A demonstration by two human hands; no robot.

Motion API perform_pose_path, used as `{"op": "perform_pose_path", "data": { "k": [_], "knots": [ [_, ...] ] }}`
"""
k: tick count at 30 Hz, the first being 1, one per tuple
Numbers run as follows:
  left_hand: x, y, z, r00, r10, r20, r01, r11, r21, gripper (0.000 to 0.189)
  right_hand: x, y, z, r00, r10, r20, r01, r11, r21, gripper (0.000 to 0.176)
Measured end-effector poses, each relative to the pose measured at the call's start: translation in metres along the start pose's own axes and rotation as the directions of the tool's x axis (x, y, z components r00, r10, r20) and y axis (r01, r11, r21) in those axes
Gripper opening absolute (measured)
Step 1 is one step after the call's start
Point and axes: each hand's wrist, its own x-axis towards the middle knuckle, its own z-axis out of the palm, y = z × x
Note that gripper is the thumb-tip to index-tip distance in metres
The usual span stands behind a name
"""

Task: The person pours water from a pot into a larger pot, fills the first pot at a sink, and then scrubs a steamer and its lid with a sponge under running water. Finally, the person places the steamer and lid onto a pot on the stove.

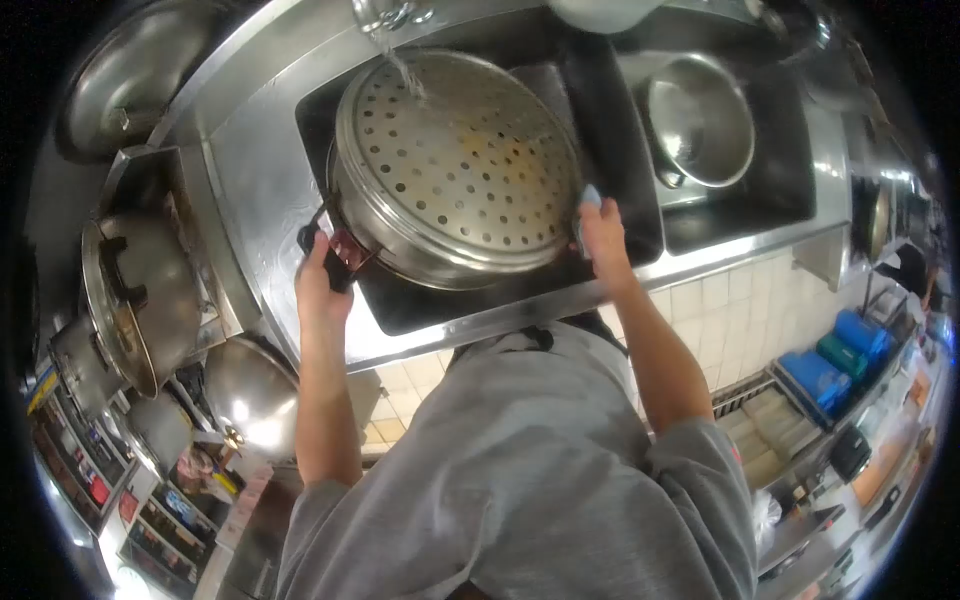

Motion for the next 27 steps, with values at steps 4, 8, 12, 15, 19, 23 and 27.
{"op": "perform_pose_path", "data": {
  "k": [4,8,12,15,19,23,27],
  "knots": [
    [-0.018,-0.013,0.002,0.952,-0.292,0.095,0.307,0.919,-0.249,0.017,-0.02,-0.046,-0.021,0.981,-0.191,-0.007,0.191,0.977,0.095,0.047],
    [-0.012,-0.027,0.0,0.963,-0.267,0.037,0.262,0.895,-0.361,0.015,-0.065,-0.109,-0.003,0.842,-0.535,0.061,0.539,0.835,-0.11,0.039],
    [-0.015,-0.027,0.0,0.967,-0.253,-0.038,0.224,0.907,-0.356,0.012,-0.078,-0.121,0.017,0.563,-0.808,0.172,0.821,0.524,-0.226,0.039],
    [-0.009,-0.032,0.0,0.969,-0.245,-0.038,0.21,0.89,-0.405,0.013,-0.091,-0.134,0.018,0.502,-0.829,0.247,0.855,0.432,-0.286,0.036],
    [-0.018,-0.026,0.01,0.971,-0.239,-0.01,0.21,0.869,-0.449,0.012,-0.096,-0.146,0.018,0.371,-0.883,0.287,0.898,0.262,-0.354,0.035],
    [-0.018,-0.028,0.008,0.971,-0.237,-0.02,0.194,0.839,-0.508,0.013,-0.094,-0.148,0.011,0.38,-0.866,0.325,0.897,0.259,-0.359,0.033],
    [-0.013,-0.038,-0.001,0.975,-0.222,-0.027,0.181,0.855,-0.487,0.014,-0.095,-0.148,0.011,0.398,-0.849,0.348,0.896,0.279,-0.344,0.036]
  ]
}}
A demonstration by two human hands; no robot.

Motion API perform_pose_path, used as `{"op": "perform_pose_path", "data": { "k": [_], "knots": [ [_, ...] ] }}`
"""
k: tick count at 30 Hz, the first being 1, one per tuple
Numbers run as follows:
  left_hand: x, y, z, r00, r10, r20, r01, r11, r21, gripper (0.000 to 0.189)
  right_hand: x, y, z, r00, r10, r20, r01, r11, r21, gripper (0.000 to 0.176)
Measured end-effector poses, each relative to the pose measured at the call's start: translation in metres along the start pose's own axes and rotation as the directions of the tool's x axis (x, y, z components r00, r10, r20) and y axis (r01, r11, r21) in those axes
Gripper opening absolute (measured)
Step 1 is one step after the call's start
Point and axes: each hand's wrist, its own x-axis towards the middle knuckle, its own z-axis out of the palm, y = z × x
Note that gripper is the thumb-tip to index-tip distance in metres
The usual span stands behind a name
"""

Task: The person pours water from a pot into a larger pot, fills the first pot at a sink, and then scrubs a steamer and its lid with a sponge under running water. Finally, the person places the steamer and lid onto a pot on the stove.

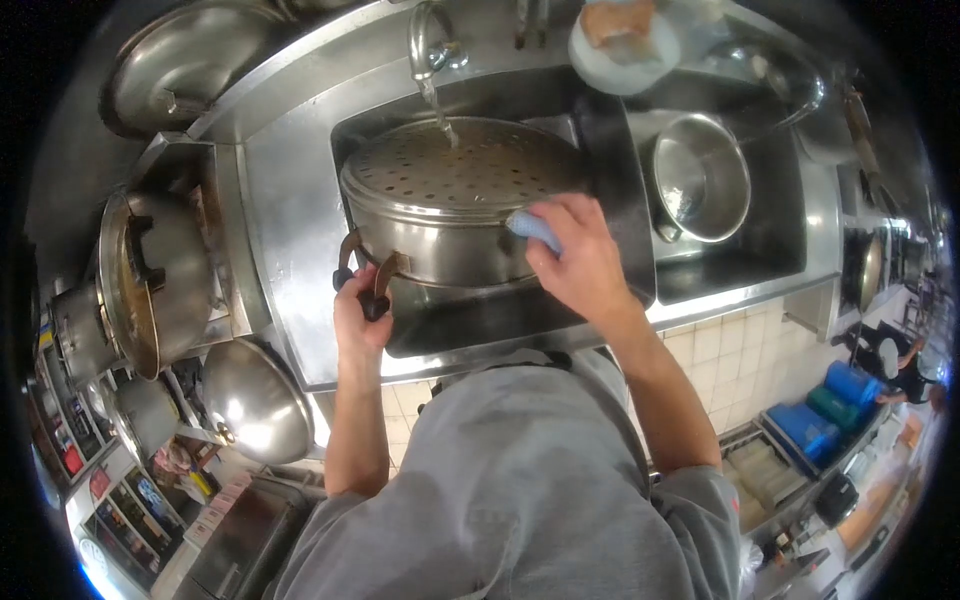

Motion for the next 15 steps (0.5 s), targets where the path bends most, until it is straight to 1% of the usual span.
{"op": "perform_pose_path", "data": {
  "k": [1,2,3,4,5,6,8,10,12,14,15],
  "knots": [
    [0.005,0.001,-0.005,1.0,-0.002,0.006,0.002,1.0,-0.017,0.015,0.001,-0.004,0.002,1.0,0.009,0.0,-0.009,1.0,-0.005,0.036],
    [0.002,0.004,-0.003,1.0,-0.018,0.011,0.018,1.0,-0.006,0.015,0.002,-0.01,0.005,0.999,-0.047,0.005,0.047,0.999,-0.012,0.036],
    [-0.002,0.007,0.0,0.999,-0.023,0.023,0.022,0.998,0.051,0.014,0.004,-0.017,0.006,0.995,-0.098,0.007,0.098,0.995,-0.028,0.037],
    [-0.009,0.006,0.008,0.999,-0.033,0.038,0.029,0.993,0.111,0.014,0.007,-0.03,0.008,0.992,-0.117,0.051,0.117,0.993,0.007,0.037],
    [-0.018,0.003,0.017,1.0,-0.017,0.01,0.017,0.998,0.066,0.011,0.01,-0.042,0.015,0.988,-0.14,0.07,0.141,0.99,-0.001,0.035],
    [-0.014,0.004,0.011,1.0,-0.027,0.017,0.025,0.995,0.094,0.008,0.012,-0.047,0.019,0.982,-0.168,0.09,0.169,0.986,-0.003,0.033],
    [-0.013,0.002,0.014,1.0,0.012,0.002,-0.012,0.999,0.053,0.009,0.007,-0.04,0.011,0.987,-0.139,0.075,0.141,0.99,-0.014,0.032],
    [-0.016,0.0,0.019,1.0,0.015,0.003,-0.015,0.998,0.061,0.01,0.001,-0.025,0.006,0.988,-0.135,0.076,0.135,0.991,0.003,0.031],
    [-0.018,0.003,0.015,1.0,0.027,-0.005,-0.027,0.997,0.066,0.011,-0.01,0.005,0.002,1.0,-0.015,0.0,0.015,0.998,-0.057,0.032],
    [-0.017,0.004,0.012,1.0,-0.002,0.015,0.0,0.992,0.124,0.013,-0.008,0.004,0.003,1.0,-0.007,0.002,0.007,0.999,-0.053,0.033],
    [-0.016,0.005,0.013,1.0,0.016,-0.027,-0.01,0.981,0.193,0.011,-0.001,-0.008,0.003,0.998,-0.056,-0.005,0.056,0.998,-0.028,0.033]
  ]
}}
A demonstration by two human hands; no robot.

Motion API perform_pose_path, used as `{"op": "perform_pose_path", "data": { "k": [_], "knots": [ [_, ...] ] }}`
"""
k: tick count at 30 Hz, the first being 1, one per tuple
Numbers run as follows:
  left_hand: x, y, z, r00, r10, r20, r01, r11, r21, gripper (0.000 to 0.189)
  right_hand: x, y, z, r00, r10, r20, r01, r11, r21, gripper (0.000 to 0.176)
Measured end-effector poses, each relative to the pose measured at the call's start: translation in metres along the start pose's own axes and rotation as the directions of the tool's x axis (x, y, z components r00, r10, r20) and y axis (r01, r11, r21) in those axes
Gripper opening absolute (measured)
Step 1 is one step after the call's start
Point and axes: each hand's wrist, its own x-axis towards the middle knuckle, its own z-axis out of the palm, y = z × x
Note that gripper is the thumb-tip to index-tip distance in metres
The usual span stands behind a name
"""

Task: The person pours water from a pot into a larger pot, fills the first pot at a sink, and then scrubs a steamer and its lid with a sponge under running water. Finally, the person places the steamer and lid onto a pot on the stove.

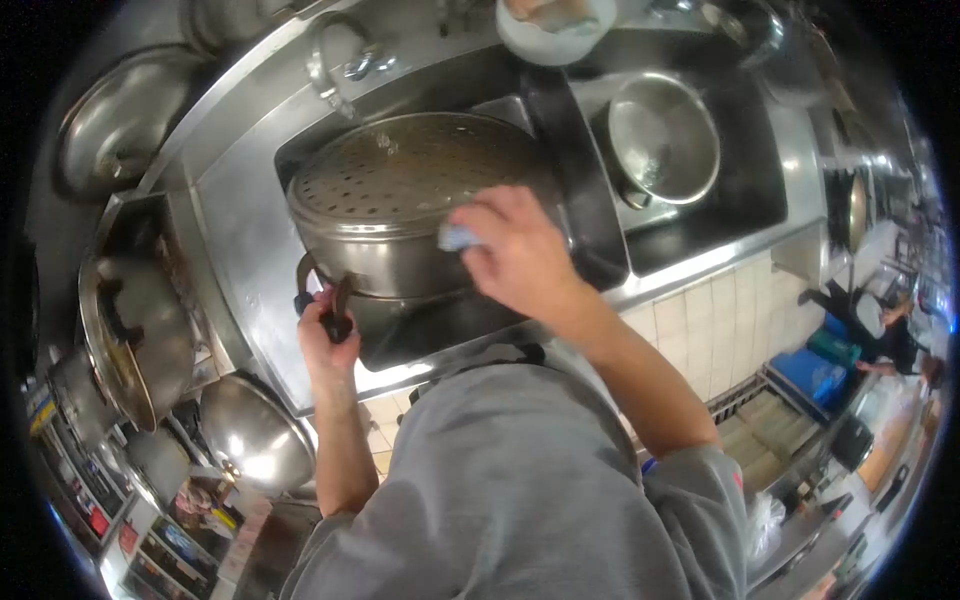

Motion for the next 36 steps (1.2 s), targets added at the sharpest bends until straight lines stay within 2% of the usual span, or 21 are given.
{"op": "perform_pose_path", "data": {
  "k": [3,7,9,11,13,15,17,18,21,22,24,27,28,29,30,31,33,34,35,36],
  "knots": [
    [0.008,0.003,0.0,1.0,-0.012,0.001,0.012,0.999,-0.038,0.011,0.002,-0.01,0.001,0.998,-0.055,-0.016,0.056,0.998,0.031,0.035],
    [0.006,0.004,0.001,0.997,-0.009,-0.072,0.006,0.999,-0.044,0.011,-0.013,0.028,-0.004,0.997,0.063,0.033,-0.064,0.997,0.043,0.035],
    [0.015,0.007,-0.007,0.998,-0.022,-0.059,0.019,0.999,-0.044,0.01,-0.015,0.052,0.0,0.99,0.139,-0.009,-0.139,0.99,0.021,0.034],
    [0.016,0.008,-0.005,0.999,-0.044,0.007,0.044,0.999,-0.009,0.009,-0.005,0.041,-0.001,0.989,0.145,-0.03,-0.144,0.989,0.017,0.034],
    [0.01,0.01,0.009,0.997,-0.036,-0.064,0.035,0.999,-0.016,0.008,0.003,0.022,-0.004,0.997,0.053,-0.047,-0.049,0.995,0.088,0.035],
    [0.003,0.009,0.017,0.992,-0.03,-0.122,0.031,1.0,0.0,0.007,0.0,0.015,-0.005,0.997,0.073,-0.013,-0.071,0.99,0.124,0.037],
    [-0.003,0.008,0.013,0.993,0.076,0.094,-0.094,0.975,0.201,0.007,-0.007,0.03,-0.001,0.996,0.087,-0.008,-0.085,0.985,0.148,0.038],
    [0.008,0.013,0.013,0.996,-0.049,-0.072,0.051,0.998,0.023,0.007,-0.009,0.042,-0.003,0.993,0.113,-0.013,-0.111,0.986,0.124,0.037],
    [0.021,0.012,0.002,0.997,-0.06,-0.049,0.062,0.997,0.048,0.007,-0.006,0.089,0.005,0.974,0.174,-0.145,-0.158,0.981,0.114,0.033],
    [0.022,0.013,0.0,0.997,-0.055,-0.059,0.059,0.997,0.056,0.007,-0.002,0.109,0.007,0.97,0.196,-0.143,-0.185,0.979,0.085,0.033],
    [0.025,0.014,0.0,0.997,-0.015,-0.073,0.03,0.977,0.211,0.007,0.009,0.14,0.01,0.954,0.272,-0.128,-0.267,0.962,0.059,0.033],
    [0.025,0.014,-0.001,1.0,0.023,-0.001,-0.022,0.96,0.28,0.009,0.012,0.132,0.004,0.956,0.278,-0.097,-0.261,0.953,0.153,0.033],
    [0.028,0.014,-0.002,1.0,0.019,-0.006,-0.017,0.959,0.284,0.009,0.012,0.119,0.001,0.964,0.241,-0.109,-0.214,0.953,0.216,0.034],
    [0.037,0.015,-0.001,0.996,-0.039,-0.077,0.053,0.98,0.193,0.011,0.01,0.1,0.001,0.972,0.202,-0.123,-0.168,0.956,0.242,0.035],
    [0.043,0.017,0.0,0.984,-0.105,-0.146,0.121,0.987,0.105,0.012,0.008,0.078,0.002,0.977,0.193,-0.094,-0.159,0.945,0.285,0.035],
    [0.043,0.017,0.003,0.983,-0.111,-0.147,0.129,0.985,0.113,0.012,0.006,0.06,0.002,0.991,0.123,-0.053,-0.105,0.957,0.269,0.036],
    [0.04,0.018,0.005,0.984,-0.1,-0.149,0.121,0.983,0.139,0.016,0.0,0.047,0.008,0.987,0.086,0.133,-0.121,0.95,0.286,0.037],
    [0.046,0.02,-0.002,0.983,-0.097,-0.155,0.118,0.984,0.135,0.016,-0.006,0.057,0.014,0.991,0.083,0.108,-0.109,0.959,0.262,0.033],
    [0.056,0.023,-0.015,0.993,-0.097,-0.062,0.106,0.98,0.166,0.014,-0.009,0.077,0.02,0.991,0.068,0.115,-0.097,0.958,0.271,0.033],
    [0.06,0.028,-0.024,0.995,-0.097,0.026,0.09,0.975,0.204,0.013,-0.013,0.1,0.025,0.988,0.147,0.052,-0.156,0.946,0.285,0.033]
  ]
}}
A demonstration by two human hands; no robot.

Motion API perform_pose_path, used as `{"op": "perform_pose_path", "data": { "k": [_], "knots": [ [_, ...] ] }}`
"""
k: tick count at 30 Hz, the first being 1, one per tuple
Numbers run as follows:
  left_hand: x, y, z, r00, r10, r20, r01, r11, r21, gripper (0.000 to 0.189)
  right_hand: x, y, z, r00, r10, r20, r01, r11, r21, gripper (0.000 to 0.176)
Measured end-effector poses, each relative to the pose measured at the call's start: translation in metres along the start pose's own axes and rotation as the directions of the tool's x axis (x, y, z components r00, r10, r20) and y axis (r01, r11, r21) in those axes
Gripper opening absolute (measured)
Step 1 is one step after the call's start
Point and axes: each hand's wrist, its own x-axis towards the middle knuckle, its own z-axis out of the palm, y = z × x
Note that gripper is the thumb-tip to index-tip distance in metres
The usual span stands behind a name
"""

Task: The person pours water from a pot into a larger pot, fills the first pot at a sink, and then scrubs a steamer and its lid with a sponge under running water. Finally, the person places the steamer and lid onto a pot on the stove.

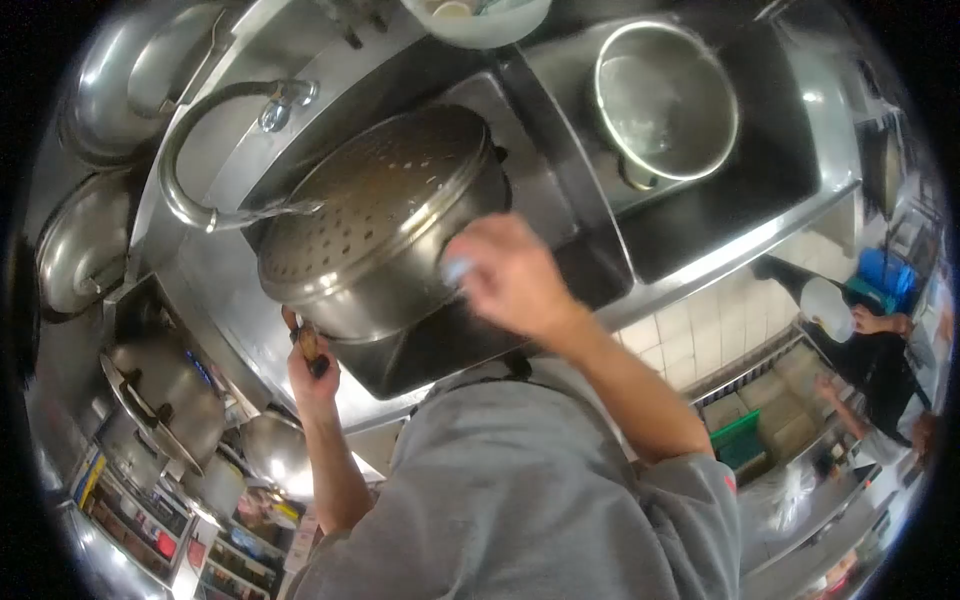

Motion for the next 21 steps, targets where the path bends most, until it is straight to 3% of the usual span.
{"op": "perform_pose_path", "data": {
  "k": [1,3,4,5,7,11,12,13,15,17,19,21],
  "knots": [
    [-0.002,0.007,-0.001,1.0,0.0,-0.019,0.001,1.0,0.009,0.013,-0.005,0.013,-0.002,0.993,0.077,-0.085,-0.076,0.997,0.024,0.033],
    [0.009,0.018,0.019,0.988,-0.142,-0.061,0.136,0.986,-0.095,0.017,0.004,0.02,-0.018,0.972,0.199,-0.126,-0.189,0.978,0.091,0.023],
    [0.006,0.016,0.022,0.999,0.007,0.049,-0.014,0.989,0.147,0.02,0.005,0.015,-0.023,0.953,0.284,-0.102,-0.266,0.951,0.161,0.025],
    [0.007,0.021,0.021,0.999,0.024,0.035,-0.029,0.99,0.141,0.02,0.006,0.013,-0.023,0.958,0.274,-0.088,-0.256,0.951,0.175,0.025],
    [0.018,0.034,0.013,0.979,-0.171,-0.108,0.164,0.984,-0.071,0.02,0.013,0.014,-0.022,0.946,0.232,-0.227,-0.202,0.968,0.15,0.027],
    [0.033,0.043,0.002,0.975,-0.198,-0.098,0.205,0.977,0.065,0.019,0.01,0.028,-0.003,0.908,0.281,-0.31,-0.226,0.953,0.202,0.032],
    [0.035,0.04,0.001,0.986,-0.149,-0.072,0.155,0.984,0.09,0.023,0.01,0.029,-0.002,0.913,0.278,-0.3,-0.222,0.953,0.207,0.032],
    [0.024,0.035,0.015,0.986,-0.145,-0.082,0.152,0.985,0.08,0.023,0.009,0.032,-0.003,0.906,0.286,-0.313,-0.219,0.948,0.231,0.033],
    [-0.009,0.011,0.068,0.998,0.04,0.058,-0.024,0.968,-0.25,0.043,0.011,0.034,-0.003,0.902,0.286,-0.324,-0.209,0.945,0.252,0.034],
    [-0.029,-0.034,0.094,0.961,0.085,0.263,0.053,0.877,-0.478,0.064,0.016,0.033,-0.002,0.942,0.147,-0.301,-0.119,0.987,0.112,0.035],
    [-0.058,-0.06,0.159,0.99,0.046,0.132,0.002,0.941,-0.339,0.071,0.028,0.029,0.0,0.945,0.101,-0.31,-0.082,0.994,0.073,0.034],
    [-0.053,-0.071,0.202,0.938,0.125,0.323,-0.034,0.962,-0.271,0.063,0.037,0.028,0.0,0.961,0.105,-0.257,-0.092,0.994,0.063,0.031]
  ]
}}
